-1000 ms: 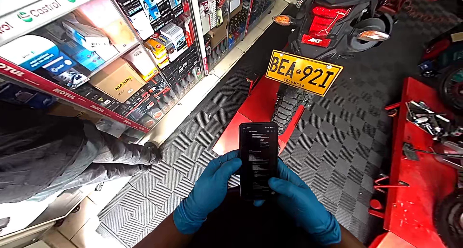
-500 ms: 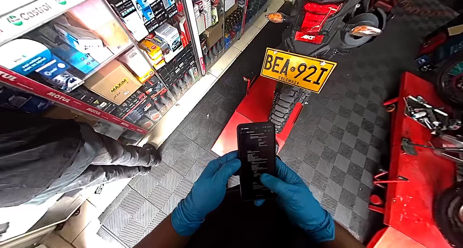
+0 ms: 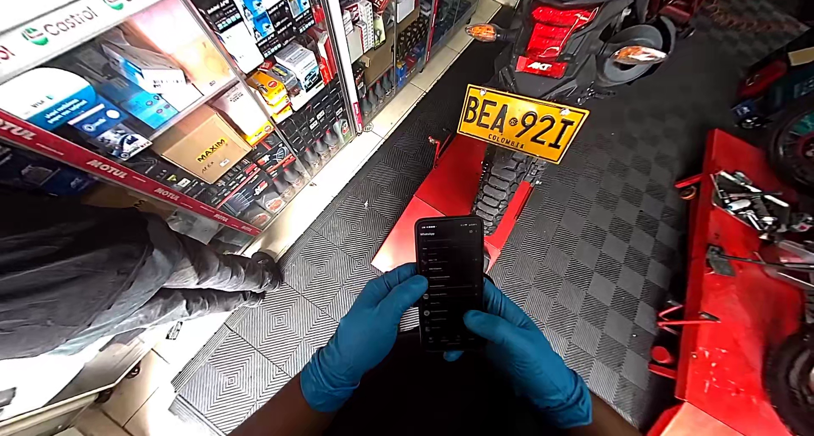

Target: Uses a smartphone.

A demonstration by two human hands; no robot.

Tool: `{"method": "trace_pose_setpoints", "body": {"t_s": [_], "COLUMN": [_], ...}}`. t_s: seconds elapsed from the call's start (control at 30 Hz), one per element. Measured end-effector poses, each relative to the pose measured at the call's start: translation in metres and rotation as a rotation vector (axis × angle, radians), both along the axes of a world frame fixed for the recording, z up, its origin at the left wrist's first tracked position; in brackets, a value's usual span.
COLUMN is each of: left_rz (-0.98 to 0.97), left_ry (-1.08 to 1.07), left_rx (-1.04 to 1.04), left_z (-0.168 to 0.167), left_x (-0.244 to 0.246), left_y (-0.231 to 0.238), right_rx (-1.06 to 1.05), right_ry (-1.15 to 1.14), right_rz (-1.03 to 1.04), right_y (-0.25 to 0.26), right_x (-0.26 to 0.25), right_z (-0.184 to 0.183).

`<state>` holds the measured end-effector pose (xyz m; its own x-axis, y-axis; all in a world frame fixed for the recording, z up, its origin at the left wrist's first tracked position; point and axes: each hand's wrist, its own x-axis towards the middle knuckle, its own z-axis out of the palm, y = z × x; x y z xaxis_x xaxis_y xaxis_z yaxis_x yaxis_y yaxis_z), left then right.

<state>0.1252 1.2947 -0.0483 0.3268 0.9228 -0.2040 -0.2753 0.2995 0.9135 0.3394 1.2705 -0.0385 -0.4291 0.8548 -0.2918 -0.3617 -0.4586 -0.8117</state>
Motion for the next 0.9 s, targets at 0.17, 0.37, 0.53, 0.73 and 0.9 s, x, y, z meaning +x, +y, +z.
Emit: {"method": "trace_pose_setpoints", "body": {"t_s": [0.17,0.37,0.53,0.73,0.9], "left_rz": [0.016,0.045,0.055,0.107,0.139], "left_ry": [0.026,0.035,0.066,0.092,0.059], "left_rx": [-0.031,-0.050,-0.066,-0.092,-0.103], "left_z": [0.004,0.008,0.010,0.014,0.013], "left_x": [0.002,0.005,0.003,0.001,-0.001], "left_y": [0.000,0.001,0.000,-0.002,-0.004], "right_rx": [0.015,0.010,0.022,0.038,0.058], "right_ry": [-0.006,-0.012,-0.014,-0.032,-0.026], "right_rz": [0.022,0.028,0.044,0.085,0.107], "right_y": [-0.002,-0.005,-0.007,-0.007,-0.007], "right_x": [0.001,-0.001,-0.005,-0.010,-0.012], "right_z": [0.001,0.002,0.002,0.005,0.005]}}
